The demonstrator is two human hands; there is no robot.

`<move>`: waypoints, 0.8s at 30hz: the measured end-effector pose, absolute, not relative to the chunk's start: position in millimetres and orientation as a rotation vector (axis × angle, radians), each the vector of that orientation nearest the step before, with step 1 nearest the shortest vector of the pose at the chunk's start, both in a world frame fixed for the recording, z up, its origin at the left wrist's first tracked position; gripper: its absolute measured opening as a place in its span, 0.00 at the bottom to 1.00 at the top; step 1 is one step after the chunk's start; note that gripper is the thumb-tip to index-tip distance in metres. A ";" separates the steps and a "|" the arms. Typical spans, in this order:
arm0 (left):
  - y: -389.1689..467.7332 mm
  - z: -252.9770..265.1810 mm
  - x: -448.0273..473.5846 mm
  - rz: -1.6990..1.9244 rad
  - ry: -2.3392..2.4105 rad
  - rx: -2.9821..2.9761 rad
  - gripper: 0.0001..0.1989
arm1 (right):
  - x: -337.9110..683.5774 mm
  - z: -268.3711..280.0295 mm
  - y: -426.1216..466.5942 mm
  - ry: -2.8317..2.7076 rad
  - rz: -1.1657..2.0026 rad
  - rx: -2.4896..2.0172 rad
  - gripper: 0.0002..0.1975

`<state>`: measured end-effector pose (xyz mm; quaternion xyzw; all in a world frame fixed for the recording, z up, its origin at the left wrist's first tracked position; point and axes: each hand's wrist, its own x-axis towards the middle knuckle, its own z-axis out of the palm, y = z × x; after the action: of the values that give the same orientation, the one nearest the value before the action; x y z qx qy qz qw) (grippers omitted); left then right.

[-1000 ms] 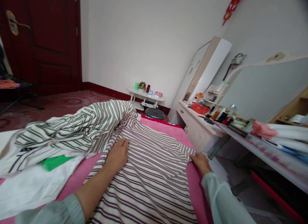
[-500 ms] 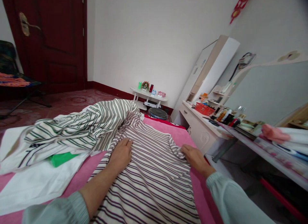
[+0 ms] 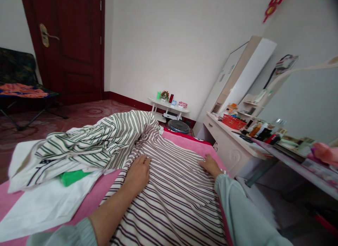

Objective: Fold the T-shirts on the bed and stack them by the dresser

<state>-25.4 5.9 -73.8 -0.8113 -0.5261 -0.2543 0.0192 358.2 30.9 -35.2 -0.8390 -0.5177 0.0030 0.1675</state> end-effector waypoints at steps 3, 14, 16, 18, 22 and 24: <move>6.3 -75.6 -25.3 -0.812 -1.645 -2.518 0.21 | 359.6 -38.0 43.8 -1.442 -0.084 -2.417 0.13; 6.9 -71.4 -26.3 -0.972 -1.694 -2.546 0.22 | 333.5 -73.9 34.3 -1.704 -0.237 -2.174 0.26; 7.5 -70.7 -27.1 -1.029 -1.683 -2.550 0.22 | 326.5 -75.8 18.3 -1.794 -0.243 -2.124 0.26; 8.7 -70.9 -28.3 -1.090 -1.678 -2.549 0.20 | 320.7 -75.7 -3.9 -1.919 -0.256 -2.079 0.24; 12.1 -72.5 -31.2 -1.174 -1.691 -2.564 0.19 | 309.4 -71.1 -64.6 -2.142 -0.200 -2.039 0.25; 12.4 -72.4 -32.4 -1.160 -1.677 -2.596 0.20 | 303.0 -65.0 -100.5 -2.196 -0.102 -2.013 0.26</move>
<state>-32.4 12.4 -72.4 -0.7839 -0.5065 -0.3502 -0.0795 303.0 -100.5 -65.0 -0.6732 -0.7343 -0.0342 0.0805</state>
